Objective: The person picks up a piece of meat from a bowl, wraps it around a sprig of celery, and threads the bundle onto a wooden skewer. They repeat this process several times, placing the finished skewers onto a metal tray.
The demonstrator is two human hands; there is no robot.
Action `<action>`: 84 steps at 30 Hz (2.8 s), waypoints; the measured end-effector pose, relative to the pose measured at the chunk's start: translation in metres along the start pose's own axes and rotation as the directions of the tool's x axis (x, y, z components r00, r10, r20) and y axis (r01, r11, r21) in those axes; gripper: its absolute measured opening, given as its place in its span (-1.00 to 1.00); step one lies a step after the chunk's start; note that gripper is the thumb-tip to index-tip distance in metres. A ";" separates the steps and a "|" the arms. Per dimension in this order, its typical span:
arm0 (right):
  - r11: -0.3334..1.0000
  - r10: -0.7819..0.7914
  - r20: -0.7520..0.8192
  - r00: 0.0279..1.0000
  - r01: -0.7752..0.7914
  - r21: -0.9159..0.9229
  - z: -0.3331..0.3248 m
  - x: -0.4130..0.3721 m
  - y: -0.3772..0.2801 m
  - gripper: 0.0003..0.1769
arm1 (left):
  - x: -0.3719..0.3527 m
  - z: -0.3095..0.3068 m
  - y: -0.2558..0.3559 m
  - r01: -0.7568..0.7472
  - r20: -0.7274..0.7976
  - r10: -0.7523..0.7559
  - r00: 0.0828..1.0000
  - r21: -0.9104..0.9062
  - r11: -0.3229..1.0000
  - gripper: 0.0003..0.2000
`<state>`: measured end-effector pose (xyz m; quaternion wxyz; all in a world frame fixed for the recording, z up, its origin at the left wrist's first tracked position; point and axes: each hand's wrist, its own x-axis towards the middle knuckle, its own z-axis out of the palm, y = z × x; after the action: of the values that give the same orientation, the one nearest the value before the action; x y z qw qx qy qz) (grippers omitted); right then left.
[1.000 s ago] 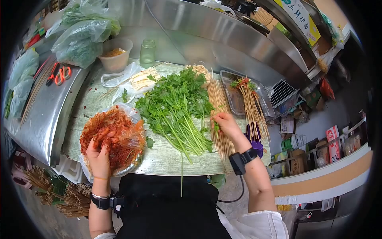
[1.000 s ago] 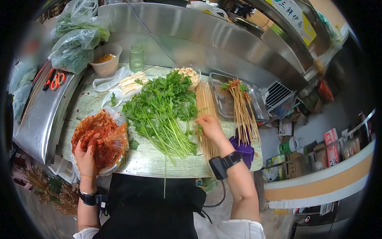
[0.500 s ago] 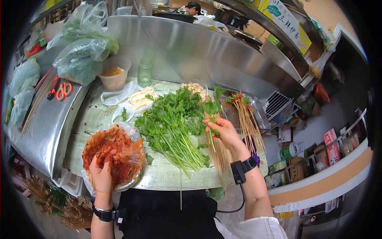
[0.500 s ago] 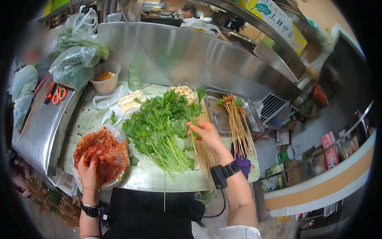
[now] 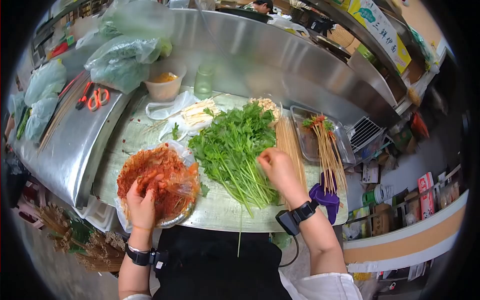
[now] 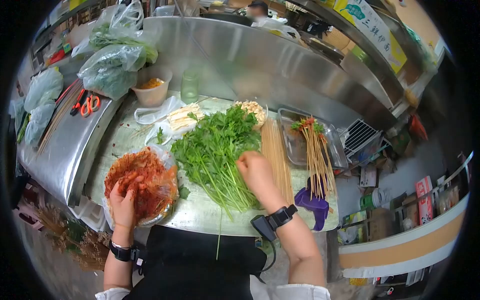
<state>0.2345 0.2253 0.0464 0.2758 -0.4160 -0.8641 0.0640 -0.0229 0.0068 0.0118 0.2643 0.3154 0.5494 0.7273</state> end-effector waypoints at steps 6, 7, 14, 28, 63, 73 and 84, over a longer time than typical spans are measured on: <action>0.987 -0.117 0.307 0.944 0.146 -0.072 0.045 -0.014 -0.006 -0.85 | 0.001 -0.002 -0.004 -0.042 0.011 0.041 0.999 0.037 0.998 -0.67; 0.986 -0.126 0.311 0.942 0.154 -0.068 0.041 -0.012 -0.007 -0.85 | 0.000 -0.004 -0.005 -0.019 0.010 0.018 1.000 0.013 1.000 -0.67; 0.997 -0.046 0.366 0.929 0.021 0.073 0.038 -0.003 -0.010 -0.86 | 0.000 0.000 -0.006 0.022 0.027 -0.020 0.999 -0.054 0.998 -0.67; 0.329 0.263 0.461 0.848 -0.528 0.783 -0.016 0.012 0.013 -0.71 | 0.000 0.002 -0.004 0.015 0.010 -0.015 1.000 -0.025 1.000 -0.68; 0.604 0.301 0.439 0.846 -0.526 0.599 -0.050 0.020 0.044 -0.74 | 0.000 0.005 -0.004 0.023 -0.027 -0.023 0.999 0.016 1.000 -0.74; 0.501 0.131 0.606 0.784 -0.580 0.642 0.001 -0.005 0.003 -0.76 | -0.001 -0.003 -0.020 -0.108 -0.010 0.111 0.994 0.161 0.981 -0.77; 0.710 0.023 0.603 0.797 -0.437 0.551 -0.003 -0.008 -0.041 -0.78 | 0.001 -0.007 -0.025 -0.153 0.013 0.156 0.988 0.294 0.943 -0.74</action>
<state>0.2121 0.1920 0.0593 0.1318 -0.3614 -0.7614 0.5218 -0.0280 0.0098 -0.0136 0.1536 0.3893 0.6265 0.6575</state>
